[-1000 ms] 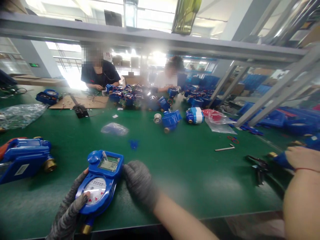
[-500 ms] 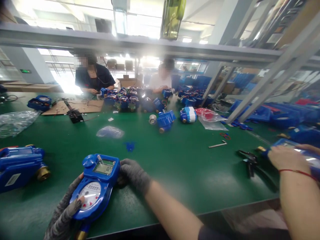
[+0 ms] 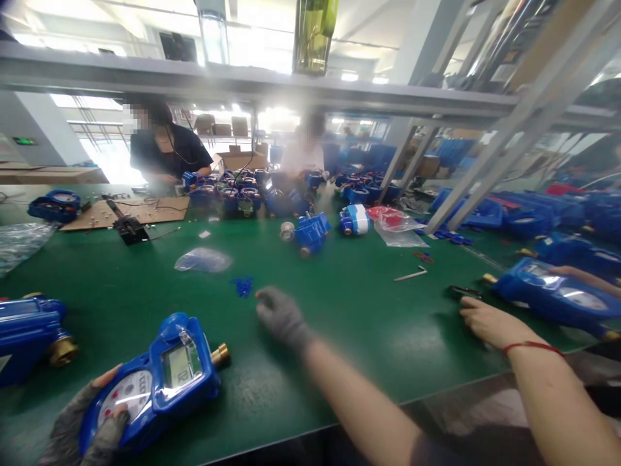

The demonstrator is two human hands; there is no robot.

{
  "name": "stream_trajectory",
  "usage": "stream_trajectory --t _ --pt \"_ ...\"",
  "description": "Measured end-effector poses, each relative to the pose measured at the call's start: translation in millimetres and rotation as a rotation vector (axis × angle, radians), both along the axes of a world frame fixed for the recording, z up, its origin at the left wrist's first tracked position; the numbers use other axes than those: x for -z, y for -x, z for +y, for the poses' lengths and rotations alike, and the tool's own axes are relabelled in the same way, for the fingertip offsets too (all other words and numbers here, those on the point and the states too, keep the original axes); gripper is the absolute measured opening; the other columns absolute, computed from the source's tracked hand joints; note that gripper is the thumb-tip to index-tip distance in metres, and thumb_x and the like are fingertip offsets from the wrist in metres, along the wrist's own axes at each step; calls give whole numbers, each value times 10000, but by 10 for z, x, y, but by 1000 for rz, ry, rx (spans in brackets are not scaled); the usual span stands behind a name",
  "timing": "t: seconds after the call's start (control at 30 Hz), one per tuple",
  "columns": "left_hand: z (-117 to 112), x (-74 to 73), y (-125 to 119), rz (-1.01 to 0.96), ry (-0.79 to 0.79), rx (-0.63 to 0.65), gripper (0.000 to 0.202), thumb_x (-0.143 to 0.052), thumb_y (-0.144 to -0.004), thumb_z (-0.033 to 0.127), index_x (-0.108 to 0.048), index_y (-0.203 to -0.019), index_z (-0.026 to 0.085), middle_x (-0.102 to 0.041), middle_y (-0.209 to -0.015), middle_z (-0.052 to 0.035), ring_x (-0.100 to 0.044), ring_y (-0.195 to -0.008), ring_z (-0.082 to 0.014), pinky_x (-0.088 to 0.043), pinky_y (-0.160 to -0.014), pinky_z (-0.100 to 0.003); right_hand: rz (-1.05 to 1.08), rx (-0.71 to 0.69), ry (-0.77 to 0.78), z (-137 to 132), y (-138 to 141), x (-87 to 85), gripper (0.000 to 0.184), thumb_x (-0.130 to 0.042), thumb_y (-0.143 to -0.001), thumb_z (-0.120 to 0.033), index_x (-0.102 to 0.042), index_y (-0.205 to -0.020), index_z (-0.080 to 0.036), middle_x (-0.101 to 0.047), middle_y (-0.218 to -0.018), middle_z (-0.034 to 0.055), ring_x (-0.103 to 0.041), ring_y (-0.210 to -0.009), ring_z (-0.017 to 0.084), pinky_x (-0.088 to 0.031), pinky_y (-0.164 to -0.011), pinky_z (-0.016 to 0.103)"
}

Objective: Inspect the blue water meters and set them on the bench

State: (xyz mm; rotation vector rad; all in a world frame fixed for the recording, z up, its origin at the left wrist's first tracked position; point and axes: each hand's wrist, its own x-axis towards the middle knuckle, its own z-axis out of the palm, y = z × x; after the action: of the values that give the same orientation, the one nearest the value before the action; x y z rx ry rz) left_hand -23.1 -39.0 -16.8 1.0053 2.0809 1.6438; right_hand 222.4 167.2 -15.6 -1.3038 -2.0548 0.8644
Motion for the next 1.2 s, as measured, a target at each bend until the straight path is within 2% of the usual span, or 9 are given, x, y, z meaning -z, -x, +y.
stream_trajectory --t 0.1,0.17,0.33,0.5,0.63,0.77,0.9,1.07,1.2 --pt "153 -11 149 -114 -116 153 463 -673 -758 616 -657 -1029 240 -605 -1289 -95 -499 -1265 -394 -347 -1130 -539 -105 98 -86 606 147 93 305 -552 -854 -153 -664 -1137 -161 -709 -967 62 -639 -848 168 -493 -824 281" --pt "220 -35 240 -201 -116 226 433 -685 -771 570 -675 -1069 255 -604 -1326 -79 -487 -1293 -379 -364 -1122 -528 -145 96 -95 831 276 156 296 -576 -839 -150 -688 -1112 -179 -720 -995 64 -650 -879 180 -487 -850 288" --pt "282 -118 337 -319 -90 296 371 -707 -783 479 -708 -1092 273 -596 -1370 -55 -506 -1295 -329 -410 -1094 -463 -238 85 -125 994 474 218 211 -620 -831 -232 -726 -1013 -215 -725 -1016 66 -646 -934 198 -473 -851 290" --pt "351 -212 320 -354 -110 374 296 -699 -814 417 -716 -1060 254 -616 -1342 -63 -525 -1282 -277 -496 -976 -301 -272 68 -102 1073 523 112 178 -571 -864 -214 -727 -916 -147 -717 -993 132 -639 -900 218 -466 -824 319" --pt "380 -228 327 -371 -135 414 255 -682 -838 375 -714 -1052 240 -629 -1322 -68 -529 -1277 -269 -495 -964 -282 -197 -26 -88 822 450 -14 190 -534 -898 -203 -696 -952 -118 -711 -976 125 -631 -884 199 -474 -811 304" --pt "410 -213 334 -372 -134 419 223 -674 -849 349 -712 -1038 237 -638 -1307 -58 -543 -1260 -255 -483 -962 -264 -26 -281 -82 168 258 -95 123 -594 -880 -224 -661 -964 -163 -694 -961 35 -624 -875 148 -484 -798 245" --pt "443 -206 325 -376 -150 432 197 -673 -852 335 -714 -1014 230 -651 -1282 -57 -564 -1233 -261 -479 -961 -276 140 -467 -104 -318 151 -122 96 -593 -872 -219 -657 -923 -169 -660 -900 34 -601 -832 156 -485 -770 273" --pt "435 -178 340 -391 -160 427 186 -681 -845 325 -718 -999 228 -639 -1300 -50 -568 -1227 -267 -487 -954 -279 99 -478 -144 -331 228 -180 87 -608 -853 -206 -668 -902 -166 -657 -880 37 -596 -807 157 -480 -752 275" --pt "411 -145 351 -390 -136 417 193 -677 -845 343 -717 -1000 235 -621 -1331 -43 -554 -1249 -267 -474 -983 -281 11 -566 -202 -254 246 -271 95 -611 -825 -170 -687 -883 -165 -655 -866 35 -603 -798 157 -486 -745 265"
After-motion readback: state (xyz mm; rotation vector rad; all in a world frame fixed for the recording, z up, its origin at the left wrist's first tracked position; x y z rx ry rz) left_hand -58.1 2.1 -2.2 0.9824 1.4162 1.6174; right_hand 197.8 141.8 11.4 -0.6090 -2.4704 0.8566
